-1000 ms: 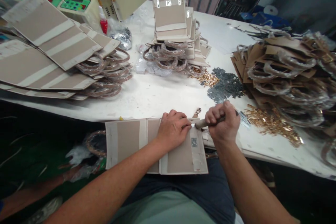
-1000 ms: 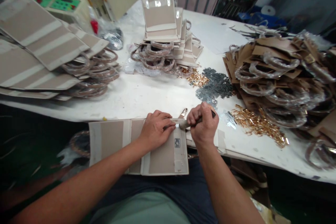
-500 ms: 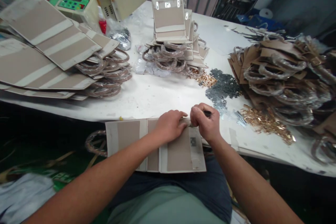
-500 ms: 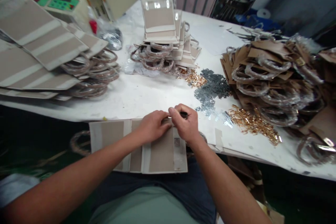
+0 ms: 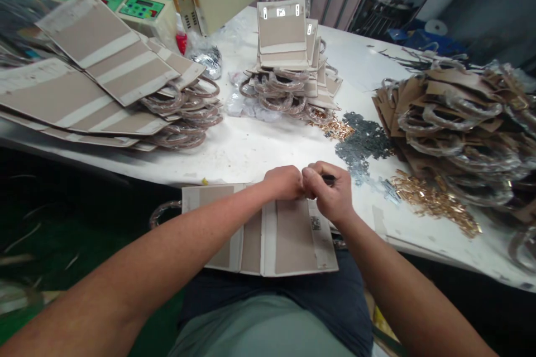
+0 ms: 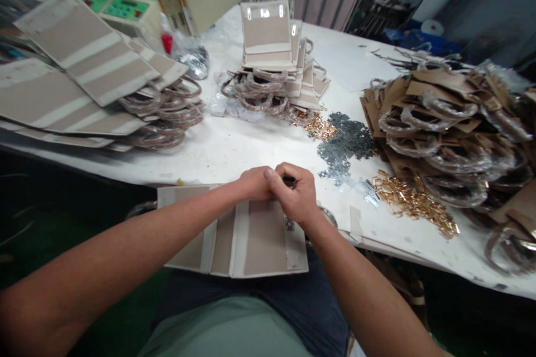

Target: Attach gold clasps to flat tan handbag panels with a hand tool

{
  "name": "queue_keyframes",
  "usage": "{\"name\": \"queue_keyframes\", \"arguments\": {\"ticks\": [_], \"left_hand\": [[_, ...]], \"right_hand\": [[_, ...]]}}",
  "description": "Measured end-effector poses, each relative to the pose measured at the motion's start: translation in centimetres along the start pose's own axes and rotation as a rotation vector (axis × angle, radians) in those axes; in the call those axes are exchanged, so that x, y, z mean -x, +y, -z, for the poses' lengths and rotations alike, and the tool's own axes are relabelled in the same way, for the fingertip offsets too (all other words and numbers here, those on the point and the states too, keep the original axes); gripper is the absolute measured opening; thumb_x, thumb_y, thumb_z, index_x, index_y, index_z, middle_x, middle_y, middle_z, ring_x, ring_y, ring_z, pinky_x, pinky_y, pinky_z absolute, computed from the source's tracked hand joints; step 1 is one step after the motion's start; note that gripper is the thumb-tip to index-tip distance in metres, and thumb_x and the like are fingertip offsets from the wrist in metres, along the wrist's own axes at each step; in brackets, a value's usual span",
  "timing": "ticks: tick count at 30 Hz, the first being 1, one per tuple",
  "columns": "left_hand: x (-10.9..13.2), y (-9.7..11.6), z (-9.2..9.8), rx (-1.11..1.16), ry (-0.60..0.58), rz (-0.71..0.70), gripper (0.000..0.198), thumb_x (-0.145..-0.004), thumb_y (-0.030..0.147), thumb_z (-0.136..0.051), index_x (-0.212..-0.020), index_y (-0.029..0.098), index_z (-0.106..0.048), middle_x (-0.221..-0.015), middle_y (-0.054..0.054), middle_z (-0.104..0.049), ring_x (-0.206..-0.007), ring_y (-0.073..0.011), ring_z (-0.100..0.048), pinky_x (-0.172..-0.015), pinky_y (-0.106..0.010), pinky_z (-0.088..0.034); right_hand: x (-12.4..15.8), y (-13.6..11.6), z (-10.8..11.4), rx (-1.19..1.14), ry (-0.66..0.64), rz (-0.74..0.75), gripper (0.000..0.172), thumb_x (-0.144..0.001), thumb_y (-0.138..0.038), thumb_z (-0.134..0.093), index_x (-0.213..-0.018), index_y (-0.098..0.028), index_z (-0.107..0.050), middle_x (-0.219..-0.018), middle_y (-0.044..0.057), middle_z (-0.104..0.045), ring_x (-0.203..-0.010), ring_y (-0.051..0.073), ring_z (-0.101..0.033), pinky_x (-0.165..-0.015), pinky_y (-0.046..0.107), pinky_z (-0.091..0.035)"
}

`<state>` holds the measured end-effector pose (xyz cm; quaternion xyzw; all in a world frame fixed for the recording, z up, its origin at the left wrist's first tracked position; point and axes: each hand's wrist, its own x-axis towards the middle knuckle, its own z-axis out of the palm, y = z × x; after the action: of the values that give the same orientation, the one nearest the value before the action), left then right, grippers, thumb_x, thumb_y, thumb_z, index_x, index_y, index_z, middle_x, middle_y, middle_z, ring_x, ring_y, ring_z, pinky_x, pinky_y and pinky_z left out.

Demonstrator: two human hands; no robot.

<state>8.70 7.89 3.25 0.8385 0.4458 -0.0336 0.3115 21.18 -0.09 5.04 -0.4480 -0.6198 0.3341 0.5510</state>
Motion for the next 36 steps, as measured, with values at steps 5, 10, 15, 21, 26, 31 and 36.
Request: {"name": "queue_keyframes", "arguments": {"ticks": [5,10,15,21,26,31,36], "left_hand": [[0.0,-0.1,0.3,-0.003,-0.042,0.033,0.038,-0.084,0.058,-0.069,-0.089,0.023,-0.080,-0.095,-0.010,-0.078,-0.087,-0.0263,-0.070,-0.073,-0.031,-0.048],[0.4,-0.1,0.7,0.020,-0.049,0.050,0.030,-0.085,0.054,-0.070,-0.085,0.026,-0.081,-0.088,-0.004,-0.077,-0.077,-0.0205,-0.067,-0.067,-0.029,-0.043],[-0.1,-0.6,0.5,0.048,-0.066,0.019,0.024,-0.085,0.049,-0.069,-0.088,0.029,-0.082,-0.084,0.000,-0.076,-0.076,-0.0182,-0.064,-0.064,-0.028,-0.038],[-0.7,-0.9,0.5,0.054,-0.079,0.005,0.026,-0.085,0.051,-0.067,-0.082,0.030,-0.082,-0.079,0.001,-0.074,-0.072,-0.0176,-0.062,-0.061,-0.029,-0.035],[-1.0,-1.0,0.4,0.054,-0.077,-0.015,0.028,-0.085,0.049,-0.066,-0.081,0.026,-0.082,-0.076,-0.001,-0.073,-0.070,-0.0176,-0.061,-0.062,-0.029,-0.036],[-0.9,-0.8,0.5,0.085,-0.083,0.025,0.022,-0.084,0.047,-0.070,-0.084,0.030,-0.083,-0.080,0.001,-0.075,-0.073,-0.0170,-0.062,-0.062,-0.029,-0.036],[-0.6,-0.5,0.5,0.058,-0.062,0.009,0.027,-0.086,0.049,-0.066,-0.082,0.027,-0.082,-0.074,0.000,-0.073,-0.067,-0.0165,-0.059,-0.061,-0.029,-0.034]], "right_hand": [[0.9,1.1,0.6,0.057,-0.025,0.025,0.050,-0.102,-0.045,-0.067,-0.061,-0.023,-0.050,-0.059,-0.002,-0.049,-0.054,0.016,-0.045,-0.055,0.031,-0.038],[0.5,0.1,1.1,-0.150,0.104,0.000,0.049,-0.100,-0.041,-0.072,-0.062,-0.024,-0.048,-0.054,-0.004,-0.044,-0.046,0.014,-0.042,-0.047,0.029,-0.035],[0.1,-0.6,0.7,-0.318,0.184,0.113,0.045,-0.099,-0.036,-0.075,-0.064,-0.024,-0.049,-0.054,-0.005,-0.044,-0.042,0.013,-0.041,-0.042,0.028,-0.033],[0.3,0.6,0.6,-0.258,0.176,0.052,0.045,-0.100,-0.035,-0.073,-0.064,-0.024,-0.049,-0.054,-0.005,-0.044,-0.043,0.014,-0.041,-0.044,0.030,-0.035],[0.6,0.4,0.6,-0.197,0.143,0.043,0.047,-0.101,-0.040,-0.073,-0.064,-0.024,-0.049,-0.056,-0.003,-0.048,-0.047,0.015,-0.046,-0.048,0.031,-0.038],[0.4,0.4,1.0,-0.267,0.231,0.101,0.044,-0.097,-0.037,-0.077,-0.064,-0.024,-0.051,-0.053,-0.005,-0.044,-0.043,0.014,-0.043,-0.044,0.029,-0.035],[0.4,1.4,1.4,-0.241,0.228,0.026,0.047,-0.099,-0.039,-0.075,-0.063,-0.024,-0.047,-0.052,-0.006,-0.043,-0.043,0.013,-0.042,-0.045,0.029,-0.035]]}}
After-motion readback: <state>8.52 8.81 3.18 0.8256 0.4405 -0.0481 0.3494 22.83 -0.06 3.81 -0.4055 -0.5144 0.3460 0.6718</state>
